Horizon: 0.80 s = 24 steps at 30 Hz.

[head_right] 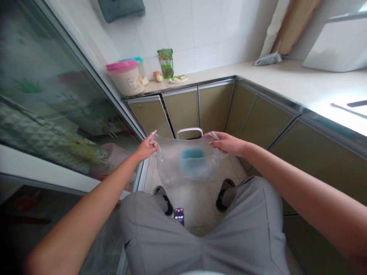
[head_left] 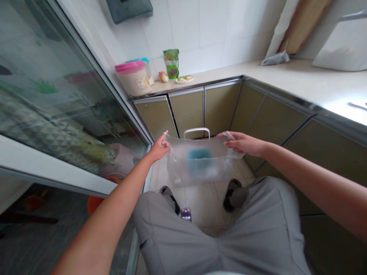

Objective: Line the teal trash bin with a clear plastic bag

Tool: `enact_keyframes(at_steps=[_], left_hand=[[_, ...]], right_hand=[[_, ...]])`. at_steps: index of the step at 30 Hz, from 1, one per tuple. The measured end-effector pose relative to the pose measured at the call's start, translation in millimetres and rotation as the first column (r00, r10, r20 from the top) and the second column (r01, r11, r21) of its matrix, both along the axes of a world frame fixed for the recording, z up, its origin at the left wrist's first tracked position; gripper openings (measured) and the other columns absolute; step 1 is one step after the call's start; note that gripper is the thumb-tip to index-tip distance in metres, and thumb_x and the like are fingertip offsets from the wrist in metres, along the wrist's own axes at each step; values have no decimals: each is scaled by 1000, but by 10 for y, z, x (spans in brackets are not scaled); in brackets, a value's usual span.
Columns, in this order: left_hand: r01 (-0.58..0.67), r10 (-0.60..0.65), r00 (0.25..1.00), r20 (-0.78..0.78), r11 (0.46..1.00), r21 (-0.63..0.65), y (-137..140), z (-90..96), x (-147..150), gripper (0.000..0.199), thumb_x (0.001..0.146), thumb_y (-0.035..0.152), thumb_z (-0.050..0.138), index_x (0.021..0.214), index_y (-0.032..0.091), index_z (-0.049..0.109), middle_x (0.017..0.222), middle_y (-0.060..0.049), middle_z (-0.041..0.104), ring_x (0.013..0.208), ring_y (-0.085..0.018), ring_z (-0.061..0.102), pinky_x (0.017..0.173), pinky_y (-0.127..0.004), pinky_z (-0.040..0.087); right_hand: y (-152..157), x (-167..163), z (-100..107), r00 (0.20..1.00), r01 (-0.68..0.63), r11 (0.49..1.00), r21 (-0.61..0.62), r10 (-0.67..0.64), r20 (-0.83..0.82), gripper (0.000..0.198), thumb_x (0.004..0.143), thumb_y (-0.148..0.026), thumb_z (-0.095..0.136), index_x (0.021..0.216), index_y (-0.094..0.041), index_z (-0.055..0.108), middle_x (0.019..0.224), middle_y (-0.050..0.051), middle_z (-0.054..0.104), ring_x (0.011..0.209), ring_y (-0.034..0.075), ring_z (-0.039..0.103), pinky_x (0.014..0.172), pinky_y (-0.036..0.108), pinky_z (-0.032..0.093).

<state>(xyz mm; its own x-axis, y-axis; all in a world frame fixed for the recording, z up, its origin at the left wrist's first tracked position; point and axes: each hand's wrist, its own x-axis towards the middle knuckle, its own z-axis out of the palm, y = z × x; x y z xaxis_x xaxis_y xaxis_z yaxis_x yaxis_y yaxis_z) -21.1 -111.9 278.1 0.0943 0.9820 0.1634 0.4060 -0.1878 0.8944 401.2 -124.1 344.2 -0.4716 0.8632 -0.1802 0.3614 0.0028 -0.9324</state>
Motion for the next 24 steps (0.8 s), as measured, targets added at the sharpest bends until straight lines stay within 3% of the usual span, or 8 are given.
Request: enact_keyframes(at_steps=[5,11,16,21,24], left_hand=[[5,3,994,-106,997,74,111,158,62,118,72,5,69,168,28,5,102,-3,67,56,-5,35,55,-18,34],[-40,66,973,-223,992,123,93,245,195,118,69,1,65,168,29,8,115,-7,68,57,-6,37,58,-21,39],[-98,146,919,-365,985,145,42,51,233,117,69,0,62,169,28,7,129,-10,65,68,-11,51,68,-22,43],[-83,134,842,-523,989,119,-94,-211,261,111,72,2,60,169,28,11,138,-11,61,97,-21,63,74,-25,46],[-92,114,815,-567,993,68,-164,-364,254,109,72,1,58,168,29,14,139,-12,62,101,-23,65,74,-26,46]], right_hand=[[188,-87,133,998,70,973,219,-70,-9,71,84,-34,70,152,-22,50,74,-3,55,59,11,48,55,24,44],[238,-68,80,985,75,882,466,-139,106,78,86,-30,65,160,-17,43,71,-4,52,60,13,49,65,28,47],[137,-17,-101,958,50,836,546,-195,210,78,87,-29,62,161,-17,41,72,-2,56,64,16,54,70,30,48],[11,21,-397,944,-3,863,505,-164,285,77,88,-29,59,162,-20,39,73,-2,58,66,16,56,69,29,47],[-44,51,-638,930,-31,891,453,-140,341,76,89,-30,59,162,-20,39,73,-2,60,66,16,56,70,28,47]])
